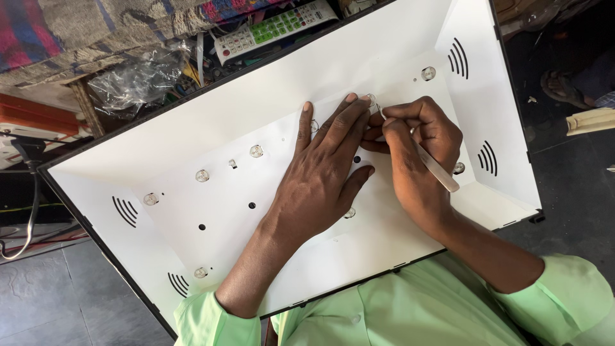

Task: The person uses a small metal tool to carefully insert and secure multiple small light bulbs into pre-drilled holes on the interior surface of a white rectangular box. The person works methodically from one side to the other, ensuring each bulb is seated correctly.

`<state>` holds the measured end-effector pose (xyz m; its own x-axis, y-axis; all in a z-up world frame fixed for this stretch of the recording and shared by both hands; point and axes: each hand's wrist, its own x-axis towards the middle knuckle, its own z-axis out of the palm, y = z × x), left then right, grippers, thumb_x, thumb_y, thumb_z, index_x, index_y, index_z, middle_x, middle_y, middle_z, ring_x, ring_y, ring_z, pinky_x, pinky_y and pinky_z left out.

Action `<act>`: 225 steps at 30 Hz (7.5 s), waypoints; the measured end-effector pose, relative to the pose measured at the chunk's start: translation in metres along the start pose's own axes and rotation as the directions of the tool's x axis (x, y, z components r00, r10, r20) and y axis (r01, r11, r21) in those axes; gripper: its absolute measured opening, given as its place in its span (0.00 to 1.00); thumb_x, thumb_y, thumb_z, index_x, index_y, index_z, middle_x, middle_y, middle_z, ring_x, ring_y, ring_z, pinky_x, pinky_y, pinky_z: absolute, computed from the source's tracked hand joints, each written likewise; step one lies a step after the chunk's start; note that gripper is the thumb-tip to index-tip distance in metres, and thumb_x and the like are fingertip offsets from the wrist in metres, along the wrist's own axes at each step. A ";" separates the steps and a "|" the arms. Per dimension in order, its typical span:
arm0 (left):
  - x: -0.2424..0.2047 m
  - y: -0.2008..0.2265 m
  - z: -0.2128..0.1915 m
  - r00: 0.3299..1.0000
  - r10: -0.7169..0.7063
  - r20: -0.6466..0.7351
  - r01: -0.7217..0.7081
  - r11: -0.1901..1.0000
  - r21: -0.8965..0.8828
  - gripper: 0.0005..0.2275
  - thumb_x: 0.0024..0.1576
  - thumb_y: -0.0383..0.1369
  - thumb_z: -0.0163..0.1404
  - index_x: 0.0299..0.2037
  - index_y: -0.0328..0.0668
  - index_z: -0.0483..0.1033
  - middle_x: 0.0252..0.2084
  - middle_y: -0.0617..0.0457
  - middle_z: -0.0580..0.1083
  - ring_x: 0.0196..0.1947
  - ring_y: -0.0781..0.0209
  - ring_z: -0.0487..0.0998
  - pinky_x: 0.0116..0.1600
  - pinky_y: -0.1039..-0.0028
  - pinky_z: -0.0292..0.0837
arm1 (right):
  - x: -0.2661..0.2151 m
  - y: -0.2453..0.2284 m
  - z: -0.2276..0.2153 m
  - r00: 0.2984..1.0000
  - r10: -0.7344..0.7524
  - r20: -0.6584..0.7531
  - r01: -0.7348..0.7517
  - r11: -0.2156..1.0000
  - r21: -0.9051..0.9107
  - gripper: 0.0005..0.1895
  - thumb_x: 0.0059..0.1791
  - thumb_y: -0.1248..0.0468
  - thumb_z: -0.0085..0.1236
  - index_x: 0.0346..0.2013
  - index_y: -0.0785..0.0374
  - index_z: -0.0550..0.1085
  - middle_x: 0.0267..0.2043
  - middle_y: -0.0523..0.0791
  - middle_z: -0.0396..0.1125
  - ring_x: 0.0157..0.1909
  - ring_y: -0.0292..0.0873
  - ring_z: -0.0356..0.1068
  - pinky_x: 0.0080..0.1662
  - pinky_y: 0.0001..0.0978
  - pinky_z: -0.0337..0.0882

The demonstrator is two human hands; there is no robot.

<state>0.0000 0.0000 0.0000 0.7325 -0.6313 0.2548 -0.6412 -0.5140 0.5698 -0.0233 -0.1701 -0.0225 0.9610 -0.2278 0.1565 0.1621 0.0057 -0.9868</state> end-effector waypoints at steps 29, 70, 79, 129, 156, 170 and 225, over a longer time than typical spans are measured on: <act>0.003 0.004 -0.003 1.000 -0.022 0.023 0.021 1.000 0.013 0.31 0.59 0.32 0.57 0.71 0.34 0.58 0.75 0.47 0.57 0.78 0.52 0.52 0.80 0.41 0.36 | -0.001 -0.010 -0.005 0.996 0.044 0.075 -0.058 0.978 0.200 0.06 0.54 0.74 0.48 0.46 0.70 0.67 0.39 0.47 0.72 0.41 0.37 0.76 0.46 0.33 0.83; 0.009 0.016 -0.009 0.998 -0.039 0.040 0.035 0.995 0.098 0.27 0.61 0.35 0.52 0.70 0.36 0.61 0.74 0.47 0.57 0.77 0.49 0.53 0.77 0.41 0.38 | 0.046 -0.011 -0.058 0.971 0.186 0.148 -0.194 0.980 0.041 0.12 0.53 0.64 0.60 0.41 0.73 0.78 0.33 0.51 0.75 0.31 0.41 0.77 0.34 0.30 0.79; 0.009 0.016 -0.009 0.999 -0.031 0.038 0.027 0.995 0.094 0.27 0.61 0.35 0.52 0.70 0.35 0.62 0.74 0.46 0.57 0.77 0.49 0.53 0.77 0.41 0.39 | 0.050 -0.009 -0.057 0.935 0.287 0.207 -0.326 0.926 0.189 0.12 0.52 0.63 0.61 0.40 0.72 0.78 0.33 0.50 0.76 0.31 0.41 0.77 0.35 0.30 0.78; 0.010 0.018 -0.013 0.999 -0.017 0.045 0.013 0.995 0.096 0.27 0.62 0.35 0.52 0.70 0.33 0.61 0.75 0.45 0.56 0.78 0.50 0.51 0.77 0.40 0.38 | 0.016 -0.034 -0.068 0.930 -0.222 0.293 0.365 0.656 -0.660 0.08 0.51 0.73 0.60 0.46 0.69 0.75 0.40 0.49 0.73 0.34 0.44 0.75 0.34 0.31 0.73; 0.007 0.016 -0.009 1.000 -0.010 0.030 0.007 0.995 0.101 0.28 0.62 0.35 0.53 0.71 0.33 0.60 0.75 0.45 0.56 0.78 0.50 0.52 0.78 0.40 0.38 | 0.055 -0.040 -0.074 0.883 -0.144 0.446 0.417 0.677 -0.606 0.11 0.50 0.73 0.60 0.47 0.69 0.77 0.43 0.49 0.74 0.39 0.43 0.77 0.37 0.30 0.77; 0.007 0.014 -0.010 0.999 -0.014 0.034 0.011 0.997 0.078 0.27 0.61 0.36 0.53 0.70 0.33 0.61 0.75 0.44 0.55 0.78 0.49 0.51 0.77 0.41 0.38 | 0.071 -0.050 -0.087 0.852 -0.073 0.518 0.395 0.738 -0.546 0.10 0.49 0.72 0.63 0.45 0.69 0.78 0.42 0.49 0.76 0.41 0.41 0.79 0.40 0.30 0.80; 0.004 0.009 -0.003 1.000 -0.011 -0.008 0.012 0.996 0.084 0.29 0.59 0.36 0.54 0.70 0.33 0.62 0.75 0.41 0.54 0.78 0.45 0.48 0.78 0.43 0.38 | 0.091 -0.039 -0.032 0.635 -0.176 0.752 0.763 0.291 -0.576 0.05 0.49 0.77 0.61 0.38 0.71 0.74 0.40 0.49 0.71 0.34 0.50 0.75 0.34 0.38 0.74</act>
<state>-0.0021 -0.0059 0.0086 0.7415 -0.6209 0.2543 -0.6493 -0.5686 0.5051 0.0509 -0.2219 0.0294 0.7502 0.5866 0.3051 0.6518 -0.7335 -0.1926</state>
